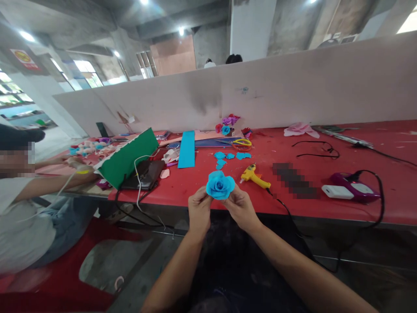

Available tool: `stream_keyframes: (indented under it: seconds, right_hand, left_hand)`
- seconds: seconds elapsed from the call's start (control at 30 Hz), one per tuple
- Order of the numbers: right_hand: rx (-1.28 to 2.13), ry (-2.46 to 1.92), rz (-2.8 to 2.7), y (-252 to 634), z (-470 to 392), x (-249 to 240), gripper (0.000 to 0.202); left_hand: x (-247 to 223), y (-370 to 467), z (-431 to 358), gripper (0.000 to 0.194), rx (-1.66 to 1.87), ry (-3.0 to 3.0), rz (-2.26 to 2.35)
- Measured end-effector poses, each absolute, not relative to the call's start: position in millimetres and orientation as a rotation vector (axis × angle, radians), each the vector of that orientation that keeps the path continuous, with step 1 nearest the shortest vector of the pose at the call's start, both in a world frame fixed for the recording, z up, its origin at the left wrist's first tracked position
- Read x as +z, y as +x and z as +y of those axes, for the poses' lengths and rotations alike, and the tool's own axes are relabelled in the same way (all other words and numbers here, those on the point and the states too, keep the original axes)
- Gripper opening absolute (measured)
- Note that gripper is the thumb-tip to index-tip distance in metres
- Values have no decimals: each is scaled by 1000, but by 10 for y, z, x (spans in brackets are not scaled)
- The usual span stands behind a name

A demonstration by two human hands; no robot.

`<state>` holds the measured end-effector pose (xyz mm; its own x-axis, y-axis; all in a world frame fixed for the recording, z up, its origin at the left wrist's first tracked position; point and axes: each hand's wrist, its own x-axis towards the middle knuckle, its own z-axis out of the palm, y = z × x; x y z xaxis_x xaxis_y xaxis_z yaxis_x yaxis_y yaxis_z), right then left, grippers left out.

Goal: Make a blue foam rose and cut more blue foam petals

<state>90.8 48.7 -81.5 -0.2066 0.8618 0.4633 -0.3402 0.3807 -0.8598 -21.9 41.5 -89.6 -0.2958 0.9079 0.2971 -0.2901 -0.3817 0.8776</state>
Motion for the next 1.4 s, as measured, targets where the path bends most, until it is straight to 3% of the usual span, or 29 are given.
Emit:
stream_keyframes:
  seconds: [0.1,0.43,0.77,0.97,1.4]
  right_hand:
    - [1287,-508,-1318,1014,484,-820,42]
    - [1305,-792,-1155,1112,515,-562,22]
    - [1380,-905,-1012,1116,494,-571,33]
    - [1356,-856,-1088,1103,450,-572,19]
    - [1387,-820,-1021,1087,404,-653,17]
  left_hand:
    - [-942,-253,429,9,1816,1063,932]
    - [-1138,-302,507,14,1697,1066,919]
    - [-1255,-303,571,12,1616,1033,843]
    - [-1226,-288,568,11,1654,1016,850]
    - [-1168,-190,530,10,1644,914,720]
